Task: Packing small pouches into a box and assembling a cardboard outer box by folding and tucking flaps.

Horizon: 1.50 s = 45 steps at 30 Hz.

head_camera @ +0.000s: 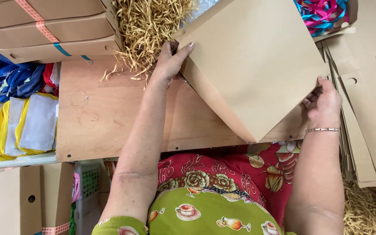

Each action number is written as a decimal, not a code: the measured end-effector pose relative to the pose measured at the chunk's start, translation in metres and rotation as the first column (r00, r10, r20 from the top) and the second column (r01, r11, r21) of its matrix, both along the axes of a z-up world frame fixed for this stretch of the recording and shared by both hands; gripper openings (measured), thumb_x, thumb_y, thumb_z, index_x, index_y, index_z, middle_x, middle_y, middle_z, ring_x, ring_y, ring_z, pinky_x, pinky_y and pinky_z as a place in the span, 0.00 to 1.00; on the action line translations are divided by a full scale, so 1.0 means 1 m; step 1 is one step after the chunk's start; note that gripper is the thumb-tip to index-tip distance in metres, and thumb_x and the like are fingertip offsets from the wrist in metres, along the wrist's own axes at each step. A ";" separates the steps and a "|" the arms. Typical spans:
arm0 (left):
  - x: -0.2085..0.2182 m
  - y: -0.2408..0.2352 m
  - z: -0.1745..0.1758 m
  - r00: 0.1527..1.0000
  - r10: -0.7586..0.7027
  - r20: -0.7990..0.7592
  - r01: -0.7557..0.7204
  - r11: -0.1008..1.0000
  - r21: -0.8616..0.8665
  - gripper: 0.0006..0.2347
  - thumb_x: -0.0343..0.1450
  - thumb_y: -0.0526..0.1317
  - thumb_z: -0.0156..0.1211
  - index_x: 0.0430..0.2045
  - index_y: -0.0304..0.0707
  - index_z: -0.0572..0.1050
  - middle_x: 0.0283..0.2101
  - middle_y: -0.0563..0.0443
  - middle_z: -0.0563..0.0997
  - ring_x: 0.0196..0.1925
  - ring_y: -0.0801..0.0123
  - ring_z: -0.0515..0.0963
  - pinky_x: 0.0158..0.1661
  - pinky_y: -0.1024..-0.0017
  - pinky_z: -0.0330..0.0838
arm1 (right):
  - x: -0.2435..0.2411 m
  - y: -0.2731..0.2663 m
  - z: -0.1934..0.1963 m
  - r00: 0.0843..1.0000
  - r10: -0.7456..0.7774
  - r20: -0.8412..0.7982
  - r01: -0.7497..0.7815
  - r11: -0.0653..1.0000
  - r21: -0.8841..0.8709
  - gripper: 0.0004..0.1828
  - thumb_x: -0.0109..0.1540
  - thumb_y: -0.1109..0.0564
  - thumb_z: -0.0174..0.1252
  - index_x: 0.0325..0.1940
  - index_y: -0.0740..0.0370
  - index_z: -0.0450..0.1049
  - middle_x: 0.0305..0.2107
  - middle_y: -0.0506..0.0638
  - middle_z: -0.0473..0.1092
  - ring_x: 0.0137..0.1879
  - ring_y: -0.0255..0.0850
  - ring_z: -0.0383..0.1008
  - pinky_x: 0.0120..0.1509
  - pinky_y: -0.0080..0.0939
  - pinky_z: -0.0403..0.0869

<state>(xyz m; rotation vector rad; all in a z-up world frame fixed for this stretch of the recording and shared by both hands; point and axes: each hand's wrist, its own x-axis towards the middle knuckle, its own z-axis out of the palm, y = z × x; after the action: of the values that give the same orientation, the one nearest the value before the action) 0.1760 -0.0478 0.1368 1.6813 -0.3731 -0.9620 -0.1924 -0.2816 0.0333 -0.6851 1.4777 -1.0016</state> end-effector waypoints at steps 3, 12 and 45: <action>-0.002 -0.008 -0.016 0.992 0.061 -0.114 -0.068 0.996 -0.064 0.35 0.58 0.55 0.64 0.58 0.40 0.63 0.57 0.51 0.76 0.56 0.70 0.77 0.46 0.69 0.78 | 0.011 0.014 0.023 1.000 0.024 0.013 -0.024 1.000 -0.019 0.08 0.58 0.49 0.63 0.29 0.47 0.70 0.24 0.39 0.69 0.26 0.33 0.69 0.23 0.33 0.61; -0.020 0.008 -0.016 0.959 -0.020 -0.282 -0.018 0.991 -0.130 0.35 0.60 0.51 0.60 0.65 0.55 0.57 0.63 0.51 0.72 0.57 0.58 0.77 0.32 0.45 0.84 | 0.027 0.019 0.031 0.983 0.008 0.186 0.015 0.992 -0.123 0.23 0.55 0.47 0.62 0.51 0.60 0.79 0.43 0.47 0.83 0.45 0.38 0.85 0.50 0.37 0.87; -0.047 0.030 -0.089 0.935 0.086 -0.345 -0.265 0.815 -0.516 0.26 0.58 0.38 0.75 0.48 0.37 0.68 0.49 0.45 0.75 0.47 0.69 0.77 0.46 0.73 0.78 | 0.019 -0.080 0.029 0.851 0.451 0.269 -0.348 0.868 -0.354 0.07 0.59 0.57 0.65 0.27 0.47 0.75 0.31 0.38 0.75 0.42 0.33 0.79 0.56 0.31 0.81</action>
<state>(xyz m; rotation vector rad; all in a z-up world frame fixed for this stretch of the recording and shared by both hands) 0.1291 -0.0174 0.0481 0.9914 -0.2465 -0.8512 -0.1735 -0.3617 0.0623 -0.9376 0.8340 -0.9554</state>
